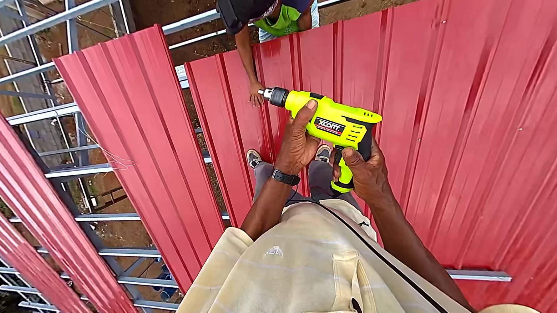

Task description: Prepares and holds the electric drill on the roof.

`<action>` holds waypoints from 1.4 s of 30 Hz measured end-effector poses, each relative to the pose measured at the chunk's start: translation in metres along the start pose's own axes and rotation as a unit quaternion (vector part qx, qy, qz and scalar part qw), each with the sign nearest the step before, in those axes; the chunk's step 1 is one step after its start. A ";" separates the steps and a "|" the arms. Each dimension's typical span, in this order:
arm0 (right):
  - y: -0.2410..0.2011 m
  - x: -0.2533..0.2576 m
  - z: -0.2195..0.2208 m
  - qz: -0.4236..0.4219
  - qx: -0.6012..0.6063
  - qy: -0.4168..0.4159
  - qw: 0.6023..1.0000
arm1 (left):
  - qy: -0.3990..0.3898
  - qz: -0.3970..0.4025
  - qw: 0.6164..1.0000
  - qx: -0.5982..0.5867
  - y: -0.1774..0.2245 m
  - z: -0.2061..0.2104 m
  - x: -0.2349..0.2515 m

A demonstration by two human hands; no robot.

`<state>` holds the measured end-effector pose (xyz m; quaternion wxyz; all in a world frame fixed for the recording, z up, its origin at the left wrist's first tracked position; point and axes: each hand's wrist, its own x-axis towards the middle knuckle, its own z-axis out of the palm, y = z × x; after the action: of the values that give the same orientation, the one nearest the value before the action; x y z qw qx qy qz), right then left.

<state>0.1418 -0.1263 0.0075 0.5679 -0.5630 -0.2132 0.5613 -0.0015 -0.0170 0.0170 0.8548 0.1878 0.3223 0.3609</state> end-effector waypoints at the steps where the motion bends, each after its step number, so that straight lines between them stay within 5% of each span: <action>1: 0.000 0.000 0.000 -0.002 -0.004 0.003 1.000 | 0.000 -0.001 1.000 -0.002 0.000 0.001 0.000; 25: 0.003 -0.001 -0.004 -0.009 0.021 -0.032 0.999 | -0.006 0.006 1.000 -0.019 -0.001 0.000 0.000; 32: 0.006 -0.004 -0.012 0.038 0.143 -0.093 0.985 | -0.001 -0.009 1.000 -0.016 -0.004 0.000 0.003; 42: 0.009 -0.003 -0.016 0.076 0.140 -0.090 0.983 | -0.006 -0.013 1.000 0.007 -0.007 -0.002 0.004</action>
<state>0.1513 -0.1378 -0.0035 0.5754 -0.4399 -0.1393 0.6753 0.0025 -0.0182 0.0103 0.8601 0.1912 0.3221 0.3464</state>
